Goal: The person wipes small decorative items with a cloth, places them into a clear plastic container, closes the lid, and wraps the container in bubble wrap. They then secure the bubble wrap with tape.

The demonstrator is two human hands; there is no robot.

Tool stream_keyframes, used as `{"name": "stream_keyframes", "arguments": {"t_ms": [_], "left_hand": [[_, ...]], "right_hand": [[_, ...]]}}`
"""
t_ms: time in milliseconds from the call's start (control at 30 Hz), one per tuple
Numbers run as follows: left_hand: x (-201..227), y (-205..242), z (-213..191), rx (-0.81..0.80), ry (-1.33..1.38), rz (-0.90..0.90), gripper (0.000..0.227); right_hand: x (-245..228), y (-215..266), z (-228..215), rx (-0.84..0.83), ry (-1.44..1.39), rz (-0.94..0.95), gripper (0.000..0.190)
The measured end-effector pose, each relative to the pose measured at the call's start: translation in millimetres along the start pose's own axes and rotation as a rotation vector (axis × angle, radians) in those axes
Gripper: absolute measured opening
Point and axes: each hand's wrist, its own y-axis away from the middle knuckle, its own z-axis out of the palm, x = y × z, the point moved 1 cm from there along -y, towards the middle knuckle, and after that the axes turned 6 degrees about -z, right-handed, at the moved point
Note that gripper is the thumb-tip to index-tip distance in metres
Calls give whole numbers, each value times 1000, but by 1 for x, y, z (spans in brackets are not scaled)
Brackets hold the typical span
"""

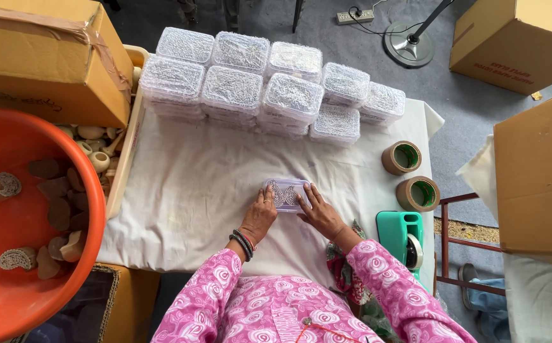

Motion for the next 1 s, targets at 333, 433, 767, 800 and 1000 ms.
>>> {"name": "stream_keyframes", "arguments": {"t_ms": [333,433,767,800,1000], "left_hand": [[-2,0,-4,16,63,17,51],[-1,-2,0,29,30,22,52],[-2,-5,-7,5,64,-72,55],[-3,-6,-8,11,80,-88,56],[-14,-4,-41,-122,356,-132,79]], "right_hand": [[4,8,22,96,95,-48,62],[1,6,22,114,121,-47,60],[-23,10,-12,256,-610,524,83],[-25,10,-13,271,-679,628,82],[-31,9,-6,254,-656,661,73]]}}
